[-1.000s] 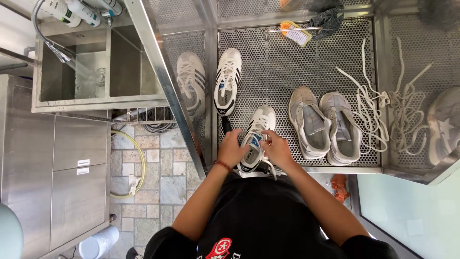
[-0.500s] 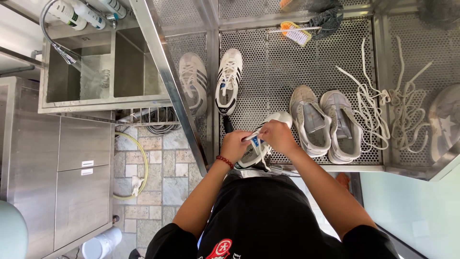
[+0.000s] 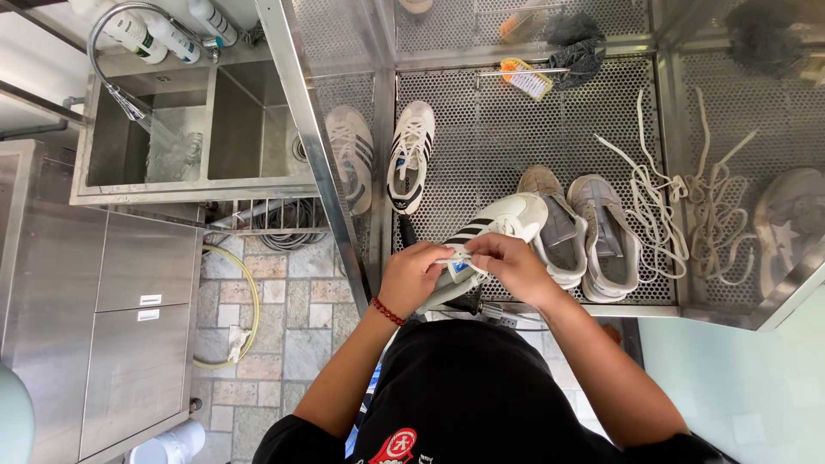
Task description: Remove the laces from a white sneaker at a shoe repair workstation.
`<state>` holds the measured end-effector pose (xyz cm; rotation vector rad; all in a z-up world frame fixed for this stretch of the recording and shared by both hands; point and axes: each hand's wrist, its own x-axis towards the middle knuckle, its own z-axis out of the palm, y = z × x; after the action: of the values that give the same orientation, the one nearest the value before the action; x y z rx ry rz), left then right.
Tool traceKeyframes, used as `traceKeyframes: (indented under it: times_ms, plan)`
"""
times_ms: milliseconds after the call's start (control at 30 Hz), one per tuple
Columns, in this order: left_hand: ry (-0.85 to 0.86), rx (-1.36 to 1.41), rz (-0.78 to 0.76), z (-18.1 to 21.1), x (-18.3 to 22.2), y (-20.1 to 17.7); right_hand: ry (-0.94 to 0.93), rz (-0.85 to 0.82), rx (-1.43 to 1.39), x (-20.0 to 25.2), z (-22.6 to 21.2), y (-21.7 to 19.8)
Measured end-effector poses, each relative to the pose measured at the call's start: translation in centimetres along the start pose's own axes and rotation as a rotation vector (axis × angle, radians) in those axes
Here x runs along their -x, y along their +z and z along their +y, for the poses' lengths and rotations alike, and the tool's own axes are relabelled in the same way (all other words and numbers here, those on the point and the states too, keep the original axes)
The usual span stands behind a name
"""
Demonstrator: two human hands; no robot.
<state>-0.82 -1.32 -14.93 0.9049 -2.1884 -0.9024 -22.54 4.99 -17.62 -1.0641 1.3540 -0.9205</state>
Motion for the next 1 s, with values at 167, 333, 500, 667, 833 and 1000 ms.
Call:
traceKeyframes:
  times_ms: [167,333,500,667,833,1000]
  plan:
    - [-0.045,0.017,-0.026,2.7,-0.6,-0.2,-0.138,0.049,-0.044,1.6,-2.1,1.2]
    - [-0.032,-0.145,0.055,0.9,0.4,0.9,-0.205,-0.007,-0.242,2.4,-1.4,1.3]
    - [0.228,-0.263,0.282,1.2,-0.2,-1.4,-0.208,-0.018,-0.484,3.9,-1.8,-0.1]
    - [0.282,-0.260,0.378,3.3,-0.7,-2.6,-0.291,-0.089,-0.319,5.0,-8.0,0.5]
    - [0.356,-0.299,0.309,3.9,-1.0,-2.2,-0.322,0.035,0.295,4.2,-11.6,2.1]
    - [0.267,-0.243,0.382,1.0,0.4,-2.1,-0.447,-0.055,-0.522,5.5,-8.7,-1.7]
